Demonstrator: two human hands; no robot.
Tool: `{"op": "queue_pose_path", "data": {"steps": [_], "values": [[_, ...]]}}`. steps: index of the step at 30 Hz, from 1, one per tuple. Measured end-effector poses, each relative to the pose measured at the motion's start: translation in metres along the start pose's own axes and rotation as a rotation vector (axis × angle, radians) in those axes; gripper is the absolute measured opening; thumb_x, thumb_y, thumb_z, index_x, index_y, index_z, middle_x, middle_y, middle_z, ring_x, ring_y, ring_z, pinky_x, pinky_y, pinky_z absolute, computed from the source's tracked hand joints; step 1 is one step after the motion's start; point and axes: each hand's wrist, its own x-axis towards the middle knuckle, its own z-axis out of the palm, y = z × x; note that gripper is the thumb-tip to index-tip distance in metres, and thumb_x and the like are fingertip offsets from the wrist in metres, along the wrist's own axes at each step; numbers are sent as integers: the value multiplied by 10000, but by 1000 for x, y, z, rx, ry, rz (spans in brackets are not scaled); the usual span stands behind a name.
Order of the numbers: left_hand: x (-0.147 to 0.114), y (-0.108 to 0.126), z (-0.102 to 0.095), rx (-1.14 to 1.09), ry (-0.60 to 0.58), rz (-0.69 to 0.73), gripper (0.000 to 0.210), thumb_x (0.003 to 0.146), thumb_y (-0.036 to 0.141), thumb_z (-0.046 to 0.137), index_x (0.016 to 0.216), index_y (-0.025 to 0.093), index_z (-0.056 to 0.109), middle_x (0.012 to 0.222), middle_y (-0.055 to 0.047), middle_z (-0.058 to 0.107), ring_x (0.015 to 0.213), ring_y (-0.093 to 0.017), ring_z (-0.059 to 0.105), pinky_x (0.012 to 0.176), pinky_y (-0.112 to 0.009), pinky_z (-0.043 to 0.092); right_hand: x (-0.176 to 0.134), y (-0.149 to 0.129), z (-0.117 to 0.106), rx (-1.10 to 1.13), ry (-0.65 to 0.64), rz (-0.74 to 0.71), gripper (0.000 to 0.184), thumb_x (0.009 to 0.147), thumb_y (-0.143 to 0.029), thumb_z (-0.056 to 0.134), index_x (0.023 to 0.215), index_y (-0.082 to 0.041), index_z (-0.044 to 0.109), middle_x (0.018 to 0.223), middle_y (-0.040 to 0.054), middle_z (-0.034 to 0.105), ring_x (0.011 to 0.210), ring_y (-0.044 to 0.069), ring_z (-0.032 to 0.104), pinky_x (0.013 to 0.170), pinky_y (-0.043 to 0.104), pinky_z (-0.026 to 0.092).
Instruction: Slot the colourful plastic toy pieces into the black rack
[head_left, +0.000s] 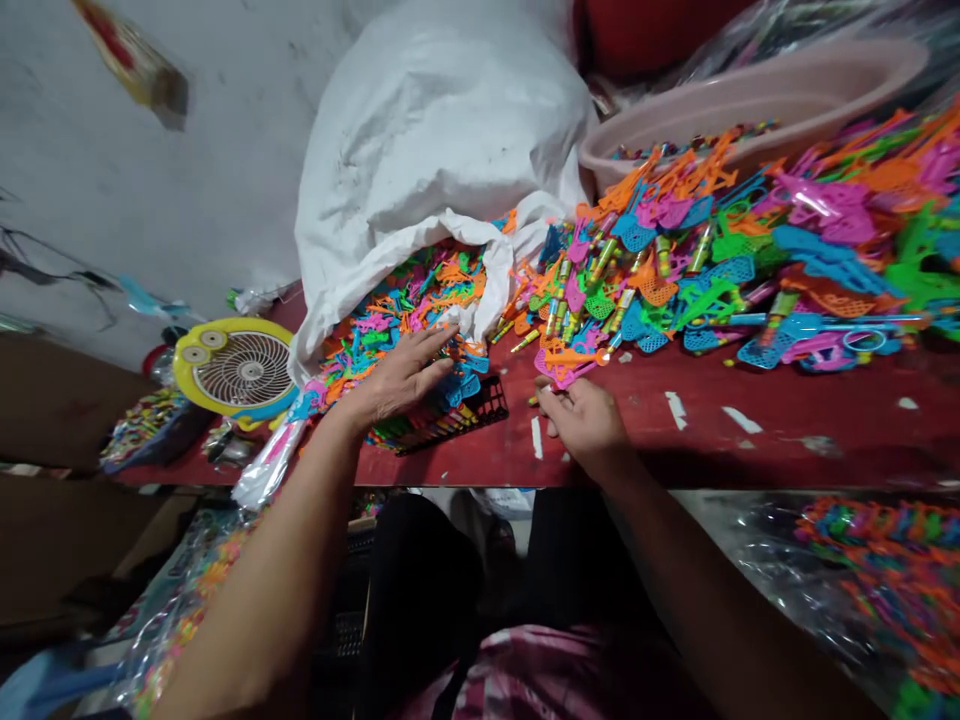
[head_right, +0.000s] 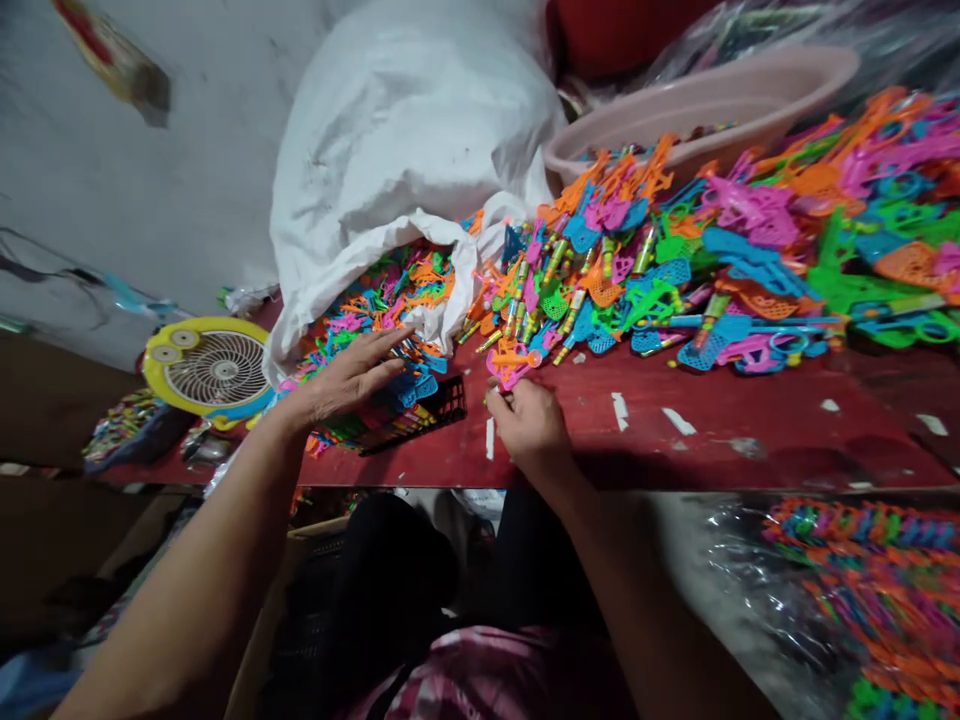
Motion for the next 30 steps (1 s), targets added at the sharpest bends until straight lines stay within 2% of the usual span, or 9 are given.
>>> {"op": "queue_pose_path", "data": {"steps": [7,11,17,21,26,30], "values": [[12,-10,-7,-55,-36,-22,607,968,538,310,1519,286,325,1585,5,348,1448,-221,345,1216,-438,266,3,5,1,-3,-30,13,281,838,-371,525,944,-169,688,619,46,660,575,171,620,499,250,421],[14,-12,-6,-71,-43,-22,610,968,560,301,1518,299,320,1587,9,343,1453,-219,337,1216,-458,259,3,6,1,21,-42,57,311,841,-381,521,961,-151,691,645,50,679,547,162,627,504,251,436],[4,0,4,18,14,-13,574,991,482,310,1530,287,286,1602,-11,311,1467,-233,291,1225,-455,226,1,-6,-4,1,-54,44,293,823,-413,547,826,-155,685,493,10,594,460,143,556,464,242,398],[-1,12,12,65,75,-47,558,990,420,342,1517,237,316,1569,-63,366,1429,-256,338,1184,-452,295,-1,-11,-4,10,-20,73,316,797,-452,577,808,-150,671,584,32,641,466,133,561,452,236,400],[0,17,16,77,111,-106,534,980,408,367,1495,267,346,1557,-63,379,1398,-291,367,1121,-483,358,-1,-7,6,-74,5,32,369,783,-501,587,818,-148,692,654,45,668,536,148,599,507,248,435],[2,15,19,68,133,-108,522,974,418,372,1475,270,370,1539,-63,396,1393,-297,362,1097,-498,372,-6,-16,25,6,-9,85,422,739,-567,609,777,-151,663,621,35,647,482,133,549,445,238,388]]}}
